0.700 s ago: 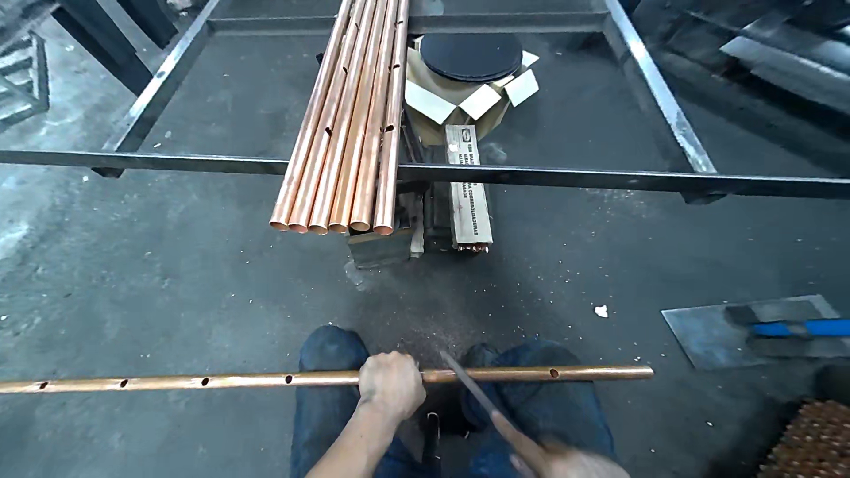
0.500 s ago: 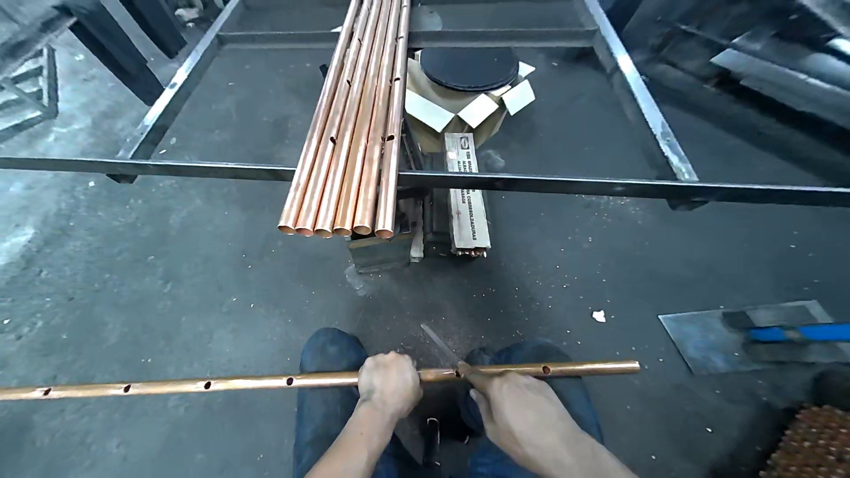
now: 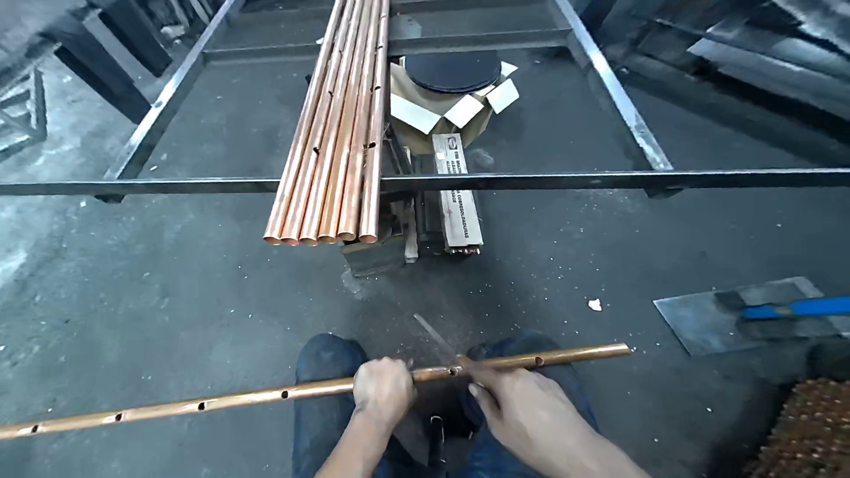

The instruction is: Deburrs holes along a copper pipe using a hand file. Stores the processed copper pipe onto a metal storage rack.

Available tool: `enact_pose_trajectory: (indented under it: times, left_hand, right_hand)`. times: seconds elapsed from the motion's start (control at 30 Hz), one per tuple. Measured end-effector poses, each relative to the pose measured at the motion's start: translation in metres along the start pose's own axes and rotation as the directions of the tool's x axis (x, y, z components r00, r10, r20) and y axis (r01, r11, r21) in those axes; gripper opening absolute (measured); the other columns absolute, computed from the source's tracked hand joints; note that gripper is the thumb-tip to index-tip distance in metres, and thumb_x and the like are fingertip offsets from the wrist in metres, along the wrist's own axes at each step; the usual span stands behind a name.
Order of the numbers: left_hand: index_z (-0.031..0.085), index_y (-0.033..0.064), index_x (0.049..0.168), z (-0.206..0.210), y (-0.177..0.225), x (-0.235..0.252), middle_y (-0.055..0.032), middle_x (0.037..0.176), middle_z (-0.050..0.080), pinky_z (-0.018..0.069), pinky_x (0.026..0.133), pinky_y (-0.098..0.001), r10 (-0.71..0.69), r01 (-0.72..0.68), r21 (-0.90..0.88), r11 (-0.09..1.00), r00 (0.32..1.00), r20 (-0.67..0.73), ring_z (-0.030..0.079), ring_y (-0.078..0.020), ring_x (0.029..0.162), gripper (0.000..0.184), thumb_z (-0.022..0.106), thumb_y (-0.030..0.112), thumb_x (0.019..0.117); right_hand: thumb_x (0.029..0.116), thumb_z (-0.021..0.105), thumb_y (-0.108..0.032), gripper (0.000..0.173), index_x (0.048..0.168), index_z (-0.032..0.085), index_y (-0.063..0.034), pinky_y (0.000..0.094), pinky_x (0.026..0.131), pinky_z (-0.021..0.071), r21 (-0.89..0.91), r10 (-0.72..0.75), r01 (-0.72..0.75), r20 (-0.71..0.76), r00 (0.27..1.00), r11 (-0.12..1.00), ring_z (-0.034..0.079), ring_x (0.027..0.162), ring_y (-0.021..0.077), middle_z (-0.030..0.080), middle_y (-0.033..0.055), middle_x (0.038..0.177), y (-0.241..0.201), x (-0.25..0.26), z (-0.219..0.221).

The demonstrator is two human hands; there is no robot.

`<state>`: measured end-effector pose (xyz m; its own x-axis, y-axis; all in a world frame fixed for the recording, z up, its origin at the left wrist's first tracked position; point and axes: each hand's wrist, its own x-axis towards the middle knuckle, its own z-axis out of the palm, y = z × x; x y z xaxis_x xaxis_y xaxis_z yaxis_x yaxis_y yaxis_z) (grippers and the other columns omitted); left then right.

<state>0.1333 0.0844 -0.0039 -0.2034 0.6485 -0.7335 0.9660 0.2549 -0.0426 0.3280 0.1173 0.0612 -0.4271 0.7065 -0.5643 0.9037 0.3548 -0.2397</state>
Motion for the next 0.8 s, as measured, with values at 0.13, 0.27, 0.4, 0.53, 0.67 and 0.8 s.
enact_pose_trajectory:
  times: [0.13,0.27,0.4,0.53,0.67,0.8]
  left_hand:
    - [0.073,0.017,0.111,0.002,-0.001,0.0,-0.0089,0.11,0.076,0.0579,0.085,-0.0567,-0.027,0.027,0.01,1.0,1.0,0.007,0.073,-0.0309,0.106,0.034,0.056,0.041,0.0937]
    - [0.073,0.0154,0.111,0.001,0.005,-0.003,-0.0096,0.11,0.076,0.0578,0.085,-0.0553,-0.029,0.029,0.024,0.999,0.999,-0.017,0.073,-0.031,0.106,0.038,0.055,0.045,0.0949]
    - [0.073,0.0136,0.11,-0.005,0.028,-0.005,-0.0111,0.109,0.076,0.058,0.085,-0.0554,0.014,-0.014,-0.013,1.0,0.999,-0.049,0.073,-0.0322,0.105,0.035,0.054,0.04,0.099]
    - [0.072,0.0111,0.105,-0.004,0.037,-0.001,-0.0112,0.109,0.076,0.0584,0.084,-0.0554,0.037,-0.036,0.017,0.999,0.998,-0.058,0.073,-0.0314,0.105,0.04,0.052,0.045,0.0994]
    - [0.072,0.0109,0.105,-0.003,0.039,-0.003,-0.0107,0.109,0.076,0.0586,0.084,-0.0538,0.033,-0.03,0.032,0.999,0.997,-0.072,0.073,-0.0301,0.105,0.039,0.053,0.044,0.0988]
    - [0.072,0.0107,0.103,0.001,0.041,-0.005,-0.0107,0.108,0.076,0.0589,0.082,-0.0536,0.041,-0.038,0.037,0.999,0.995,-0.091,0.074,-0.0306,0.104,0.042,0.051,0.046,0.0997]
  right_hand:
    - [0.1047,0.053,-0.035,0.053,0.155,0.048,-0.021,0.0549,0.064,0.0578,0.274,-0.022,0.07,-0.174,0.984,0.959,0.07,0.07,0.0307,0.073,0.0107,0.087,0.041,-0.064,0.006]
    - [0.1085,0.047,-0.025,0.04,0.142,0.054,-0.0037,0.0585,0.081,0.0578,0.447,0.033,-0.023,-0.017,0.999,0.894,0.071,0.092,0.0391,0.069,0.0224,0.112,0.048,-0.102,0.019]
    - [0.1062,0.054,-0.035,0.047,0.142,0.054,-0.0036,0.0557,0.084,0.057,0.476,0.051,-0.046,0.003,0.999,0.878,0.069,0.095,0.0376,0.066,0.0239,0.117,0.044,-0.12,0.037]
    - [0.1072,0.049,-0.037,0.047,0.141,0.057,-0.0053,0.0587,0.078,0.0581,0.269,0.161,-0.136,-0.072,0.984,0.953,0.072,0.094,0.0404,0.07,0.0221,0.116,0.044,-0.132,0.042]
    - [0.109,0.041,-0.038,0.048,0.144,0.054,-0.0084,0.0606,0.072,0.0576,0.149,0.184,-0.175,-0.045,0.982,0.973,0.073,0.088,0.043,0.072,0.0219,0.112,0.038,-0.136,0.042]
    - [0.1091,0.04,-0.037,0.047,0.143,0.055,-0.0093,0.0596,0.073,0.0581,0.106,0.189,-0.189,0.009,0.982,0.976,0.073,0.089,0.0423,0.07,0.0218,0.114,0.031,-0.137,0.044]
